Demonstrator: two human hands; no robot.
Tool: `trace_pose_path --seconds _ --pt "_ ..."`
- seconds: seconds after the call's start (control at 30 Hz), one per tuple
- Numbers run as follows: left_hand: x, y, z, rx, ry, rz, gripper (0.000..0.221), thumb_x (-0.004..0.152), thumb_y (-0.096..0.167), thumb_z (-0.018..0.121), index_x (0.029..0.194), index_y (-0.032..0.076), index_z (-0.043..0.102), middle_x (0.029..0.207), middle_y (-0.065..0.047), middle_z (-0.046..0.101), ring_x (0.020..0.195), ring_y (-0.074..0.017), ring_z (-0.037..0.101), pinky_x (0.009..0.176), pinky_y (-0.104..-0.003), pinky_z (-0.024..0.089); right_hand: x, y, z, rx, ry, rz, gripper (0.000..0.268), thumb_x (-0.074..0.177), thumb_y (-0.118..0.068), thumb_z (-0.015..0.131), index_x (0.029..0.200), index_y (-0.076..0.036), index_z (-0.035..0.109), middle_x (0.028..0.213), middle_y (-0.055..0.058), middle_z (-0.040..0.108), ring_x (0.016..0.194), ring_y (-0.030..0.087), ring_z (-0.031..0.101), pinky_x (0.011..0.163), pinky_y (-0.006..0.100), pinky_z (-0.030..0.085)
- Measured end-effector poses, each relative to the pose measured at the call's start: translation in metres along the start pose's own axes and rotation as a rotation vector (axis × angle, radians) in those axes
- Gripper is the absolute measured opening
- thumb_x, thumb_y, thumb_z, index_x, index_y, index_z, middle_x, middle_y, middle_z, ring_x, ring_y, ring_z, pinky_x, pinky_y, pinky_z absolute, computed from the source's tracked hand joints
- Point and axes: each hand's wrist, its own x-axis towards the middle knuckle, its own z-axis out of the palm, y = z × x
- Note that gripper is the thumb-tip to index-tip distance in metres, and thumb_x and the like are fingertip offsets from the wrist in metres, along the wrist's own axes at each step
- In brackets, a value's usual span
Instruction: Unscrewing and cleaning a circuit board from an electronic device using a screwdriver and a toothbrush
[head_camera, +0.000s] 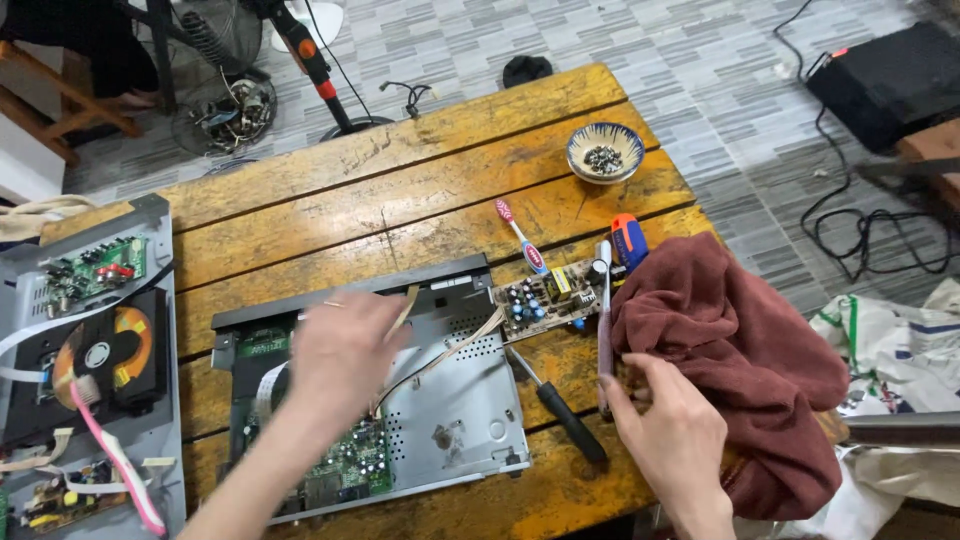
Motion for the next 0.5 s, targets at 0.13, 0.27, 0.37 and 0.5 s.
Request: trace_pose_path --seconds 0.13,0.27,0.37,0.5 --pt "-0.016 -0.079 -0.004 0.230 0.073 -0.215 0.054 0.091 0.052 0.058 0.137 0.024 0.056 0.131 -0.004 0.063 0.118 -0.0266 0.059 0.097 -0.046 0.050 0.015 -0.012 0.012 -0.190 -0.277 0.268 0.053 0.078 -0.055 0.072 0.121 -0.027 0.057 0.089 -0.007 0.075 0.084 0.027 0.073 0.068 0.049 0.054" --pt "-0.035 -0.138 0.012 -0.042 0.071 -0.326 0.071 0.085 0.049 0.064 0.145 0.015 0.051 0.133 -0.016 0.063 0.123 -0.0419 0.053 0.100 -0.054 0.044 0.026 -0.027 0.013 -0.234 -0.375 0.342 0.058 0.084 -0.042 0.063 0.135 -0.023 0.045 0.096 -0.008 0.076 0.081 0.037 0.074 0.072 0.054 0.055" --pt "-0.039 -0.145 0.015 -0.095 0.115 -0.289 0.069 0.087 0.046 0.064 0.146 0.014 0.049 0.135 -0.016 0.061 0.119 -0.0404 0.054 0.097 -0.054 0.046 0.028 -0.039 0.011 -0.104 -0.341 0.405 0.039 0.087 -0.024 0.054 0.123 -0.016 0.043 0.093 0.022 0.073 0.083 0.052 0.067 0.074 0.062 0.047" --pt "-0.038 -0.169 0.023 -0.173 0.091 -0.239 0.059 0.088 0.043 0.064 0.139 0.014 0.057 0.142 -0.020 0.054 0.131 -0.0396 0.047 0.109 -0.054 0.037 0.029 -0.045 0.001 0.058 -0.319 0.464 0.035 0.088 -0.015 0.052 0.120 -0.012 0.041 0.087 0.019 0.075 0.074 0.048 0.070 0.079 0.058 0.050"
